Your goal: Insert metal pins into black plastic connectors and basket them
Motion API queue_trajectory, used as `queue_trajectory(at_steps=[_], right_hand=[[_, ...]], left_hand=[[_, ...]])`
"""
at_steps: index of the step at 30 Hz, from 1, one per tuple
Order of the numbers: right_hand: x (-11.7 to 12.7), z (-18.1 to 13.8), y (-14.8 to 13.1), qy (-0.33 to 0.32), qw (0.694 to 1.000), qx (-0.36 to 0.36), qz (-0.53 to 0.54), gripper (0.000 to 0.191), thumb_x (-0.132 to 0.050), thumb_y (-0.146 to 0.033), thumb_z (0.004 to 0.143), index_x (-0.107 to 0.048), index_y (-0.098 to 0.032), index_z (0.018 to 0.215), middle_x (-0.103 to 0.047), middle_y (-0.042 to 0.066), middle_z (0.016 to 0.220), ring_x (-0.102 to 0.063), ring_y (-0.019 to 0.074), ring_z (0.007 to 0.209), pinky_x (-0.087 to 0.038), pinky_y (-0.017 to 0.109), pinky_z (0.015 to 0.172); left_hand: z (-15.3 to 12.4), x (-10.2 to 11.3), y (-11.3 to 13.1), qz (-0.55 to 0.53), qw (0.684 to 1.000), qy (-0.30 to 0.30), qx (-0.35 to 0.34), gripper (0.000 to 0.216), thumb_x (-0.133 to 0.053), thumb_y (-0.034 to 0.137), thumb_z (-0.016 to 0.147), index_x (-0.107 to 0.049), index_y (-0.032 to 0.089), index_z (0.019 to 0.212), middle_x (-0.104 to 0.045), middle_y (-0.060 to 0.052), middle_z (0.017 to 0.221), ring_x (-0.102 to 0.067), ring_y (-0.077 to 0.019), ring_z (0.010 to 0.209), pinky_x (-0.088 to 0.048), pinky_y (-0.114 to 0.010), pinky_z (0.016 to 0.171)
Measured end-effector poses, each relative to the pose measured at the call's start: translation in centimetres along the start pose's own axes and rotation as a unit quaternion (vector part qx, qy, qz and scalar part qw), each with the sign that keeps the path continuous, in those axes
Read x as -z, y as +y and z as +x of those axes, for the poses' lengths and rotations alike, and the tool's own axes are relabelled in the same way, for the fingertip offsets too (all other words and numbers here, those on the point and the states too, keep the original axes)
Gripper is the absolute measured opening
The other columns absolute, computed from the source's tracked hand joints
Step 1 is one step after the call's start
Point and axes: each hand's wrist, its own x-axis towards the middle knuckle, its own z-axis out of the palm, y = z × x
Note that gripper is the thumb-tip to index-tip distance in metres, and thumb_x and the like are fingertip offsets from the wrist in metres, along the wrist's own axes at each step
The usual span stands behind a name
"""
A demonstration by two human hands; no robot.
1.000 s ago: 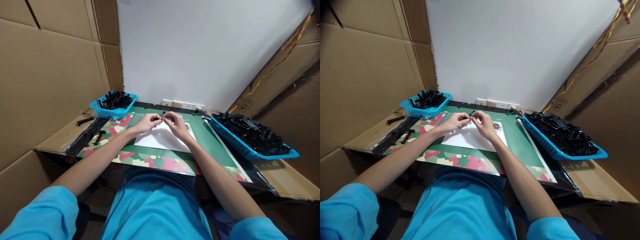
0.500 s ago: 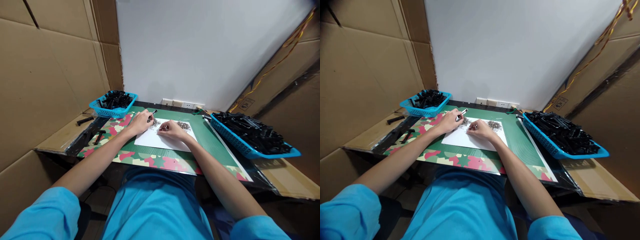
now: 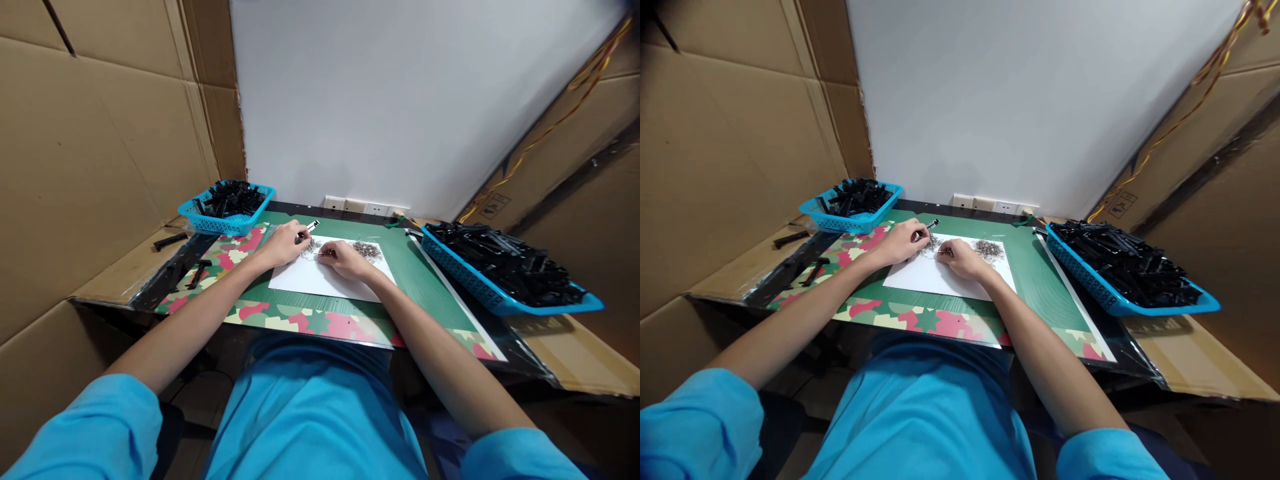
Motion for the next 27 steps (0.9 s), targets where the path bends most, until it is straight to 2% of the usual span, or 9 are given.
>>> queue_trajectory(at_steps=[5,11,14,17,22,27], right_hand=[[0.2,0.1,0.3,0.057,0.998,0.014,0.001,0.014,-0.067,-0.026,0.096,-0.074,-0.015,0.096,-0.077,0.008,0.094,-0.062,0.02,0.079,-0.04,0.029,0.071],[-0.3,0.4,0.5,0.023,0.999,0.038,-0.027,0.014,-0.068,-0.021,0.098,-0.081,-0.016,0.098,-0.08,0.01,0.101,-0.068,0.0229,0.089,-0.045,0.031,0.081],[-0.9,0.6,0.2,0.048,0.997,0.049,-0.035,0.017,-0.068,-0.021,0.099,-0.084,-0.018,0.105,-0.08,0.011,0.109,-0.069,0.0245,0.094,-0.047,0.032,0.083],[-1.6,0.8,-0.3,0.07,0.996,0.057,-0.026,0.018,-0.071,-0.024,0.099,-0.085,-0.019,0.109,-0.079,0.011,0.107,-0.069,0.0246,0.093,-0.048,0.032,0.082],[-2.3,0.7,-0.8,0.053,0.996,0.065,-0.023,0.017,-0.074,-0.027,0.098,-0.086,-0.02,0.106,-0.077,0.009,0.1,-0.066,0.0224,0.084,-0.047,0.031,0.078],[-2.3,0.6,-0.5,0.062,0.996,0.057,-0.017,0.02,-0.072,-0.02,0.096,-0.086,-0.021,0.11,-0.079,0.01,0.106,-0.068,0.0236,0.089,-0.049,0.032,0.081]], left_hand=[[-0.2,0.0,0.8,-0.053,0.997,-0.043,-0.032,0.019,-0.064,0.031,0.1,-0.08,0.024,0.103,-0.069,-0.005,0.099,-0.065,-0.0196,0.083,-0.048,-0.033,0.078],[0.4,0.1,0.1,-0.049,0.999,0.022,0.012,0.016,-0.065,0.026,0.098,-0.081,0.022,0.101,-0.07,-0.005,0.099,-0.066,-0.0198,0.086,-0.049,-0.033,0.081],[0.7,0.2,-0.3,-0.05,0.997,0.056,0.037,0.016,-0.065,0.022,0.097,-0.081,0.021,0.097,-0.071,-0.006,0.099,-0.066,-0.0204,0.088,-0.05,-0.033,0.084],[0.8,0.3,-0.5,-0.043,0.994,0.08,0.059,0.017,-0.064,0.021,0.097,-0.081,0.021,0.096,-0.072,-0.007,0.099,-0.066,-0.0214,0.09,-0.051,-0.034,0.087],[1.0,0.5,-0.5,-0.042,0.992,0.093,0.077,0.017,-0.064,0.019,0.095,-0.082,0.021,0.094,-0.074,-0.007,0.099,-0.066,-0.022,0.09,-0.051,-0.035,0.087],[1.0,0.5,-0.4,-0.045,0.992,0.094,0.072,0.017,-0.064,0.021,0.095,-0.081,0.021,0.093,-0.074,-0.007,0.099,-0.067,-0.0217,0.089,-0.05,-0.035,0.086]])
